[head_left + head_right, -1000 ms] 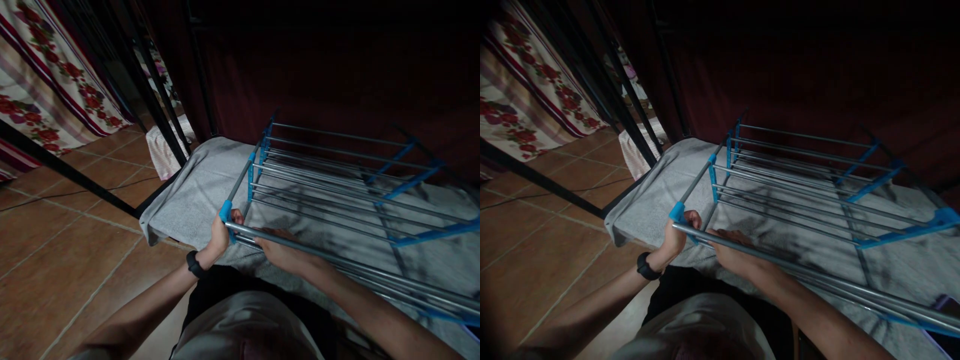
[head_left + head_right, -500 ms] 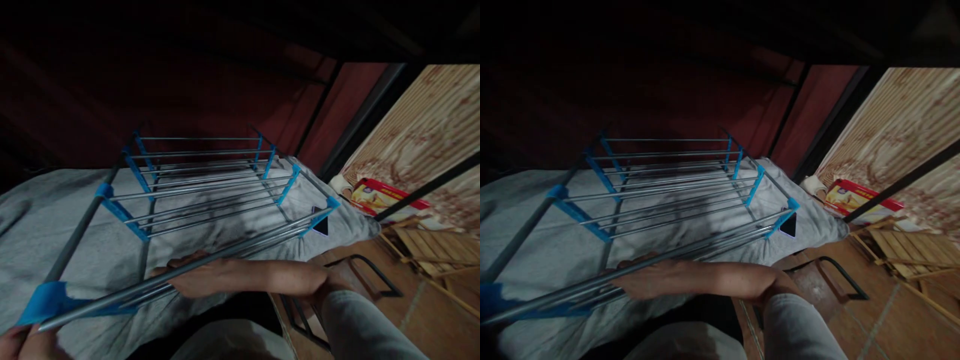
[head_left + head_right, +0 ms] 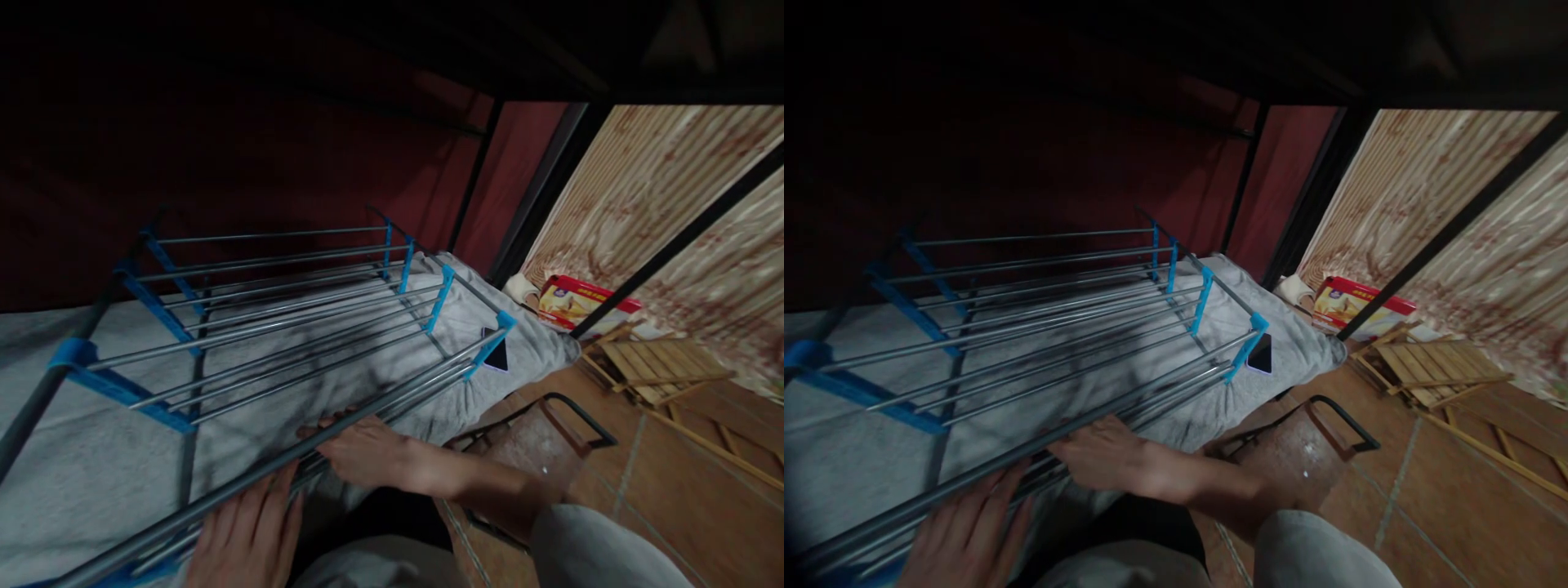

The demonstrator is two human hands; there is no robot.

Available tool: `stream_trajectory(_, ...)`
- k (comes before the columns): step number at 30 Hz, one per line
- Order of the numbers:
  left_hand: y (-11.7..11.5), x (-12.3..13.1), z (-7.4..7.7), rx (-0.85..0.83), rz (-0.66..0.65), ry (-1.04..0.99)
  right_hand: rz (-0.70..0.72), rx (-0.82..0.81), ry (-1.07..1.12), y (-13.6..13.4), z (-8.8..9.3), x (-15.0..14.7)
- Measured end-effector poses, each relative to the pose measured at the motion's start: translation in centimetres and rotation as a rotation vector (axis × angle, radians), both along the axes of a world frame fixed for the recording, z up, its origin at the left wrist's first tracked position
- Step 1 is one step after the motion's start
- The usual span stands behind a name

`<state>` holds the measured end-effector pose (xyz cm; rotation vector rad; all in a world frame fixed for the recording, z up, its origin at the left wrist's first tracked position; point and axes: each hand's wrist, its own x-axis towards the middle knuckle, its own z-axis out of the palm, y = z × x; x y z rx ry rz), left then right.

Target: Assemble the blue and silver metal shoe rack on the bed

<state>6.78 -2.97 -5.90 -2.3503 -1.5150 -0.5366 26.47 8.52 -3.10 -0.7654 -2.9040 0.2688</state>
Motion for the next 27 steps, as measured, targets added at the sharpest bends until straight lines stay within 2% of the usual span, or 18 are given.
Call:
stream_trajectory(4,3.1,3.3,1.5,-0.167,0.107,0.095,-0.124,0.031,0.046,-0.1,-0.5,2.2)
stream_trajectory(8,4.7,4.5,2.6,-0.274,0.122,0.125,-0.257,0.049,0.172,-0.6,-0.5,4.9)
stream_trajectory(11,5.8,4.8,2.8,-0.259,0.092,0.064,-0.422,0.024,0.336,-1.4,-1.1,7.9)
stream_trajectory(15,7.4,6.0,2.7,-0.268,0.03,-0.042,-0.714,-0.009,0.588,-2.1,-3.2,12.6)
stream_trajectory(18,8.2,7.4,2.6,-0.285,0.015,-0.06,-0.877,-0.068,0.715,-2.1,-4.6,15.8)
stream_trajectory(22,8.1,9.0,2.6,-0.24,0.018,-0.089,-0.944,-0.072,0.762,-1.4,-5.1,18.4)
stream_trajectory(27,8.0,9.0,2.0,-0.208,0.01,-0.115,-1.01,0.043,0.751,0.0,-4.5,19.4)
